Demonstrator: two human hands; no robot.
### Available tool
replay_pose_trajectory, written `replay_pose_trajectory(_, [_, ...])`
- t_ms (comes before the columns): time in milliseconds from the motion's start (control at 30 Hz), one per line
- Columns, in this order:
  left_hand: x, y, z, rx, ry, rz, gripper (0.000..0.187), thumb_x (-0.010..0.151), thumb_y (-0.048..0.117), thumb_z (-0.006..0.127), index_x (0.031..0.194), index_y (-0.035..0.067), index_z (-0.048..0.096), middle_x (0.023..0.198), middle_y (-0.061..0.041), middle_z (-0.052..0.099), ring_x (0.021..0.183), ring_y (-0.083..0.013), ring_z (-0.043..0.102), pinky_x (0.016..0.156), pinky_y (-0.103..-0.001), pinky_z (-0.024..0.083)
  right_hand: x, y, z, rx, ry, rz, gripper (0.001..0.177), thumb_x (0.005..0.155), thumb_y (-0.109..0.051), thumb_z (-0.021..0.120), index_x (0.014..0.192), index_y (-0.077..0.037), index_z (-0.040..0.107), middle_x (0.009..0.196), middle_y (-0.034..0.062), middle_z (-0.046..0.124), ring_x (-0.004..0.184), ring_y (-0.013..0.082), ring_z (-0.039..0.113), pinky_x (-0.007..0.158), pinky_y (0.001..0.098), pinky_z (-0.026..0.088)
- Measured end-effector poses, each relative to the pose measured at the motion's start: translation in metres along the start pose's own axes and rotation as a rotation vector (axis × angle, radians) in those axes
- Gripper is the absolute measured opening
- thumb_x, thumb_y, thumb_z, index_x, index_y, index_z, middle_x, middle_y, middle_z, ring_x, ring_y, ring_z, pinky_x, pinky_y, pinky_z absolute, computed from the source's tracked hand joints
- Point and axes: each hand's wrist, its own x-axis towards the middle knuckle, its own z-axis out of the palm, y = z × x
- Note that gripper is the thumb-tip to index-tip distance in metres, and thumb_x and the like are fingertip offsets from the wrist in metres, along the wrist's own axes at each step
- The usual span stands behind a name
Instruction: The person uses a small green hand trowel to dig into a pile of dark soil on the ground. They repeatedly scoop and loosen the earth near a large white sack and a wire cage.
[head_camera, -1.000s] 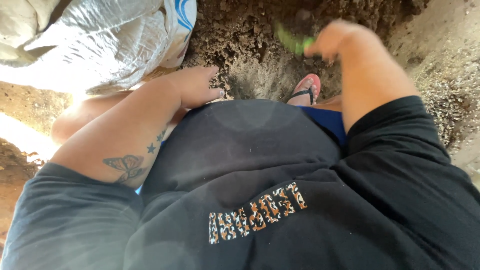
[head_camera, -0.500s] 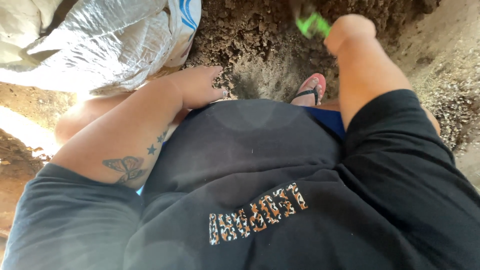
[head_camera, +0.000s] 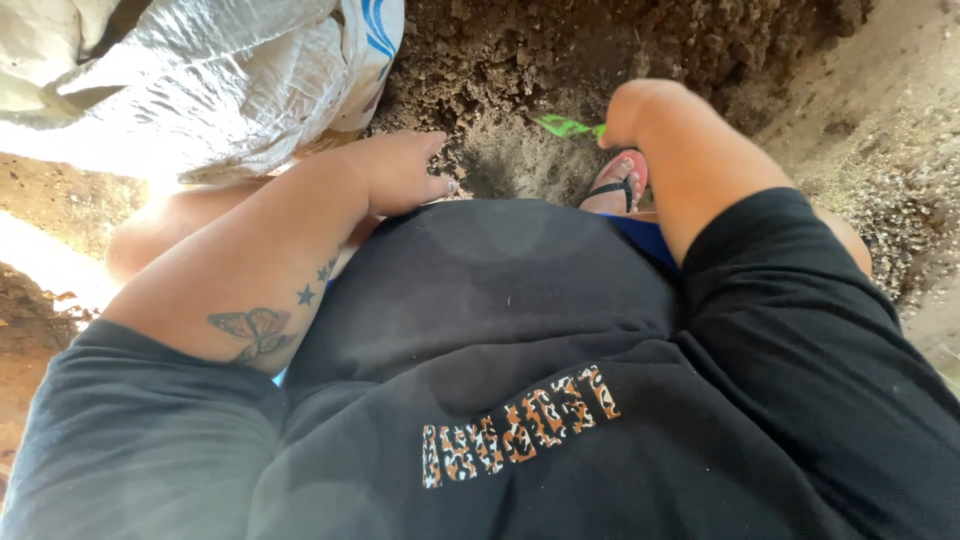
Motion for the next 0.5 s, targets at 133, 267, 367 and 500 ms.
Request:
replay_pose_trajectory(133, [0.001,0.000,0.001,0.027,-0.009,0.008,0.076,0.103,0.043,0.045,0.167,0.015,0.013,0.170,-0.010,0.025,0.153,-0.0302,0.032,0.123,-0.046,0.030,-0.008,-0.004,0.000,0.114,0.034,0.093,0.060,0.105,-0.049,0.056,0.150,-0.008,0.056,0.155,0.0095,0.054,0.134,0.0359,0.058,0.098,0.0534,0.056])
replay_pose_trajectory(267, [0.004,-0.002,0.001,0.025,-0.005,0.011,0.077,0.103,0.043,0.044,0.166,0.014,0.013,0.171,-0.010,0.022,0.155,-0.0299,0.029,0.124,-0.045,0.028,-0.002,0.021,0.008,0.214,0.256,0.131,0.049,0.109,-0.042,0.055,0.135,-0.003,0.069,0.135,0.0147,0.068,0.114,0.0394,0.068,0.086,0.0528,0.057])
replay_pose_trajectory(367, [0.004,-0.003,0.002,0.016,0.008,0.024,0.078,0.103,0.044,0.045,0.166,0.012,0.013,0.170,-0.010,0.024,0.154,-0.0301,0.031,0.123,-0.045,0.030,0.008,0.041,0.016,0.258,0.323,0.148,0.057,0.111,-0.048,0.052,0.136,0.001,0.067,0.135,0.0193,0.067,0.115,0.0444,0.066,0.088,0.0564,0.055])
replay_pose_trajectory(500, [0.001,0.001,0.004,0.040,0.003,0.008,0.078,0.104,0.047,0.043,0.166,0.014,0.012,0.172,-0.012,0.019,0.155,-0.0317,0.028,0.123,-0.046,0.029,0.003,0.043,0.019,0.299,0.250,0.122,0.059,0.104,-0.045,0.065,0.138,0.003,0.066,0.132,0.0223,0.067,0.115,0.0472,0.064,0.090,0.0598,0.055])
